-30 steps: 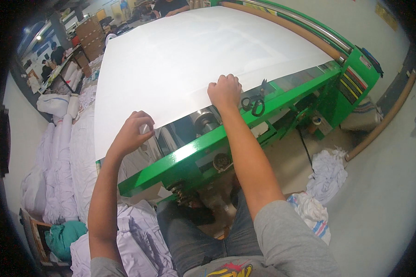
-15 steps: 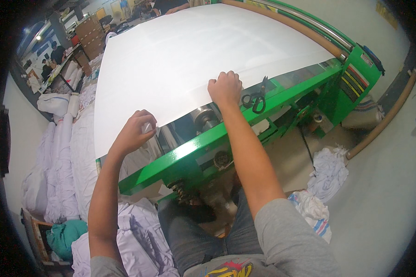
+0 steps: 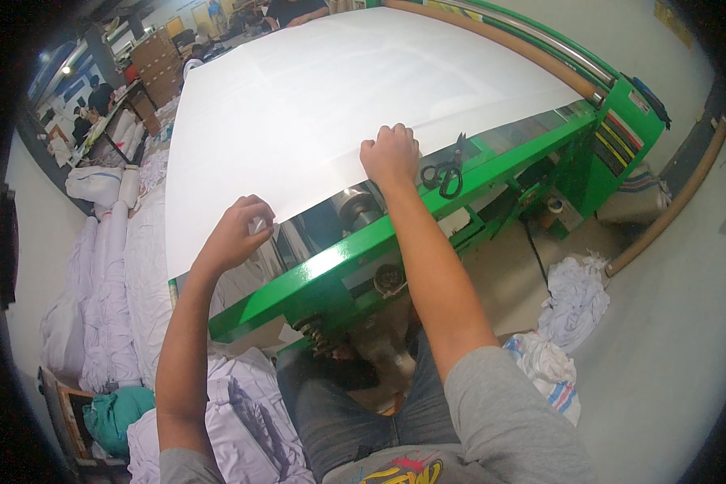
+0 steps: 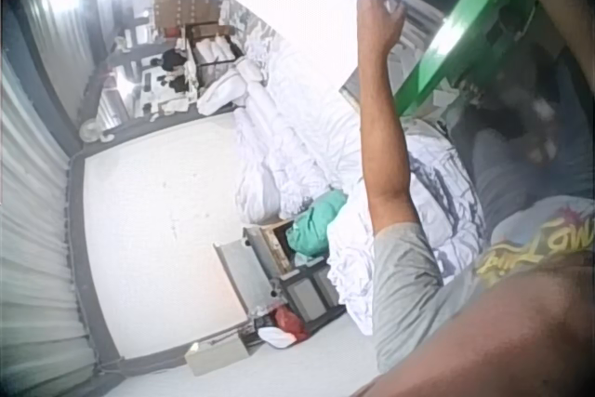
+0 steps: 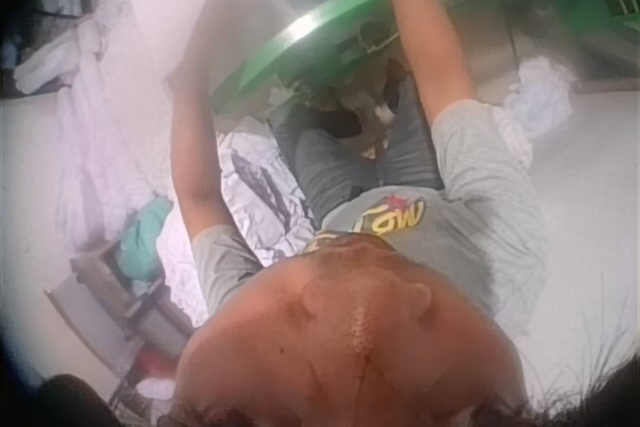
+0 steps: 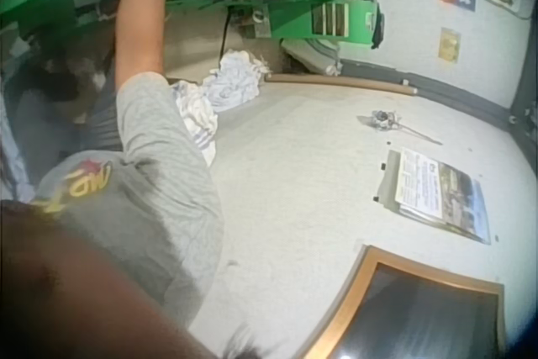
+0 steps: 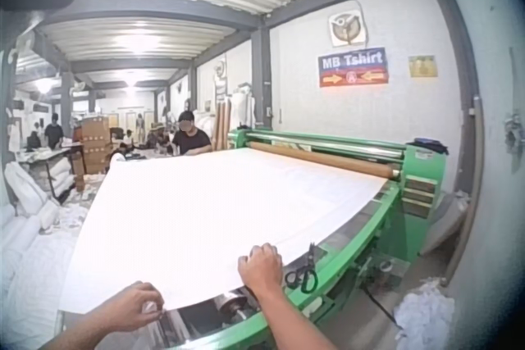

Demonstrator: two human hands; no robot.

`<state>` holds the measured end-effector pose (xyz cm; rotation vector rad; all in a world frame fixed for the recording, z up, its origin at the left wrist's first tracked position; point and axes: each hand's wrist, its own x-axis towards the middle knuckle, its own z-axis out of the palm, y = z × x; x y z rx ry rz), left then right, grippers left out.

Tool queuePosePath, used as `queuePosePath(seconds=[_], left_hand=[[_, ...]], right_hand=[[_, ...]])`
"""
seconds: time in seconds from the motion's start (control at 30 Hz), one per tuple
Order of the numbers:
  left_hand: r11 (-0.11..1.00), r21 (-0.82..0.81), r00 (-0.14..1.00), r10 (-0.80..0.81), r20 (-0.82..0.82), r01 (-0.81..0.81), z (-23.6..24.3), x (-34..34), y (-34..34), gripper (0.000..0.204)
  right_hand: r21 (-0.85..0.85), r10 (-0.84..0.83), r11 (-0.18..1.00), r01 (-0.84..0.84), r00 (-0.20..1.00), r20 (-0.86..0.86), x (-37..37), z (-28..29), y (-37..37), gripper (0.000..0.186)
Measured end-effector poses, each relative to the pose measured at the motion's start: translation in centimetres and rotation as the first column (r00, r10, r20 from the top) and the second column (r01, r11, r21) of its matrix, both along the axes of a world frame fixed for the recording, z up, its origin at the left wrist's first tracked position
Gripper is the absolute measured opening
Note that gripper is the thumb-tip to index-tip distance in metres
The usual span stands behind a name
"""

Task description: The person manipulates a large white fabric sheet on a screen-printing machine, using their hands to align the edges and turn a green adjustment wheel to feed the material through the rollers.

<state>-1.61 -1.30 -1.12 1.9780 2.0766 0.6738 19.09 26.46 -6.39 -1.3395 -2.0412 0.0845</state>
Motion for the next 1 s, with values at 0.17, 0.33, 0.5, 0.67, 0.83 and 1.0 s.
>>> queuePosePath(seconds=[0.17,0.33,0.5,0.67,0.83,1.0], left_hand=[[1.000,-0.005,0.999,-0.008,-0.032,0.007,0.3,0.5,-0.2,0.049],[0.987,-0.139,0.979,0.050,-0.198,-0.079,0.8,1.4,-0.5,0.099],[0.953,-0.256,0.954,0.087,-0.286,-0.164,-0.7,0.2,-0.1,0.103],[0.866,-0.408,0.923,0.140,-0.359,-0.290,-1.4,-0.3,0.1,0.106],[0.845,-0.425,0.905,0.145,-0.401,-0.324,-0.7,0.2,-0.2,0.096],[0.806,-0.481,0.912,0.165,-0.377,-0.345,-1.1,-0.5,-0.2,0.073]], right_hand=[[0.024,0.013,1.000,-0.012,0.999,-0.039,-0.2,-0.3,0.1,0.030],[-0.019,0.030,0.999,-0.031,0.999,-0.039,-0.1,-0.2,0.0,0.032],[0.016,0.088,0.996,-0.087,0.994,-0.066,0.1,0.1,-0.3,0.038],[0.074,0.175,0.983,-0.167,0.977,-0.125,0.0,-0.6,0.1,0.039],[0.003,0.178,0.984,-0.179,0.979,-0.103,0.2,-1.2,0.7,0.041],[-0.031,0.175,0.984,-0.177,0.983,-0.062,-0.1,-0.9,0.6,0.040]])
